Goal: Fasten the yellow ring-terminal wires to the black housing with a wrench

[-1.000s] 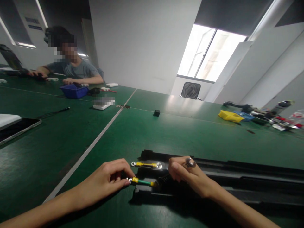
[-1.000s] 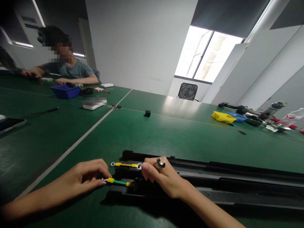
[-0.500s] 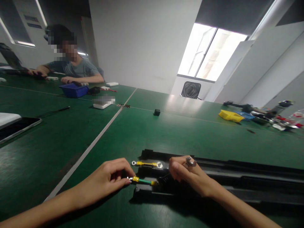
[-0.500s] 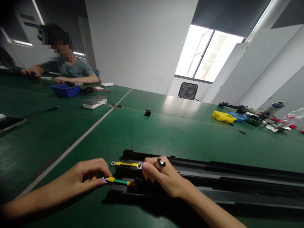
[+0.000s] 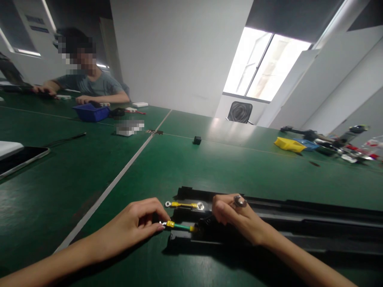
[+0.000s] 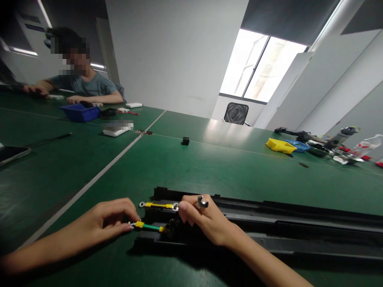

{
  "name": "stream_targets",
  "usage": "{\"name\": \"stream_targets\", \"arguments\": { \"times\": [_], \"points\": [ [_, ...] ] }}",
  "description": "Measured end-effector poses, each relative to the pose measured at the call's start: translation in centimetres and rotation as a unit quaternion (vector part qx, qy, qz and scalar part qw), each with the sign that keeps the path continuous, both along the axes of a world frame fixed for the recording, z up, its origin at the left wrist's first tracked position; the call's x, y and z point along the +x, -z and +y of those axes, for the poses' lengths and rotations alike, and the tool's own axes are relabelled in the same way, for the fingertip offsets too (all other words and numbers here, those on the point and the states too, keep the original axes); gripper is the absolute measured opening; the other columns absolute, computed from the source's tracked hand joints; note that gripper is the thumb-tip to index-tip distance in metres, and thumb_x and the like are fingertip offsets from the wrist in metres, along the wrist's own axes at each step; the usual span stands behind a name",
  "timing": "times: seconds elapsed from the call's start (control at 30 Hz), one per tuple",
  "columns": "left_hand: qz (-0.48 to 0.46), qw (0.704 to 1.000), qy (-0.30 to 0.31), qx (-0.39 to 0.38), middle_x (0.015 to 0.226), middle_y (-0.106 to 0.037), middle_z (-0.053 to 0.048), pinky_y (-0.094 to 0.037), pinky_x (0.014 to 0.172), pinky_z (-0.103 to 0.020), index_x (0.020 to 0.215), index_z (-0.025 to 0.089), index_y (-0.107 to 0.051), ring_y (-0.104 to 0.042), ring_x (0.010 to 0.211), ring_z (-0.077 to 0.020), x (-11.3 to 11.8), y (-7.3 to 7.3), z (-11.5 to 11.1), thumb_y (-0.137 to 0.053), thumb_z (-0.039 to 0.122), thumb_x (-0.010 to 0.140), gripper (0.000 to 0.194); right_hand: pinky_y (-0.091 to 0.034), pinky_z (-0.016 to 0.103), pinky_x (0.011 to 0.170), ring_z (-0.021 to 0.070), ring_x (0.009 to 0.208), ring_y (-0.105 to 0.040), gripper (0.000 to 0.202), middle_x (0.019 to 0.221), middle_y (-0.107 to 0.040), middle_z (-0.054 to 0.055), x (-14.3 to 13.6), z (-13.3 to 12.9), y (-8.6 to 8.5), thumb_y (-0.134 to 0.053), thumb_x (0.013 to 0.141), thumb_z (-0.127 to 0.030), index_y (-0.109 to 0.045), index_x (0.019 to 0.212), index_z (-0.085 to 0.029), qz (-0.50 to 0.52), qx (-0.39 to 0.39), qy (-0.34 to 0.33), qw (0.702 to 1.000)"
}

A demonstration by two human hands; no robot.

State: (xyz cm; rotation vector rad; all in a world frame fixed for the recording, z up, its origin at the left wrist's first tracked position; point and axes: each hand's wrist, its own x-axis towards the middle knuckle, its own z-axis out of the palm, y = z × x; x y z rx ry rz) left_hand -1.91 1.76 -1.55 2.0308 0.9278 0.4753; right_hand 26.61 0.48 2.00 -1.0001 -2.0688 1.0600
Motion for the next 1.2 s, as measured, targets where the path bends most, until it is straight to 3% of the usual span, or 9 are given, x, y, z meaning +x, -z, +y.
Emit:
{"name": "stream_targets", "arguments": {
  "times": [0.63, 0.87, 1.2],
  "points": [
    [-0.001, 1.0, 0.002, 0.007, 0.09, -0.06, -0.001, -0.037, 0.057, -0.02, 0.096, 0.021, -0.067, -0.05, 0.065, -0.0117, -0.07, 0.19, -0.01, -0.055, 0.021, 0.09, 0.013, -0.033, 0.023, 0.05, 0.0104, 0.053, -0.041, 0.053, 0.056, -0.045, -0.001, -0.07, -0.01, -0.11, -0.039, 0.096, -0.053, -0.051, 0.06, -0.016, 0.005, -0.002, -0.003, 1.0],
    [0.0, 1.0, 0.005, 0.004, 0.091, -0.06, -0.001, -0.036, 0.056, -0.02, 0.096, 0.02, -0.067, -0.049, 0.064, -0.0114, -0.07, 0.16, -0.07, -0.055, 0.02, 0.09, 0.013, -0.033, 0.022, 0.05, 0.0093, 0.051, -0.041, 0.053, 0.055, -0.047, -0.001, -0.12, -0.06, -0.17, -0.042, 0.095, -0.051, -0.051, 0.058, -0.015, 0.034, -0.029, -0.039, 0.998],
    [0.001, 1.0, 0.002, 0.007, 0.09, -0.06, -0.001, -0.036, 0.056, -0.02, 0.096, 0.02, -0.067, -0.049, 0.064, -0.0115, -0.07, 0.02, -0.06, -0.055, 0.021, 0.091, 0.013, -0.031, 0.023, 0.05, 0.0101, 0.053, -0.039, 0.052, 0.057, -0.043, -0.002, -0.01, 0.06, 0.0, -0.039, 0.096, -0.052, -0.048, 0.058, -0.016, 0.009, -0.004, -0.007, 1.0]
  ]
}}
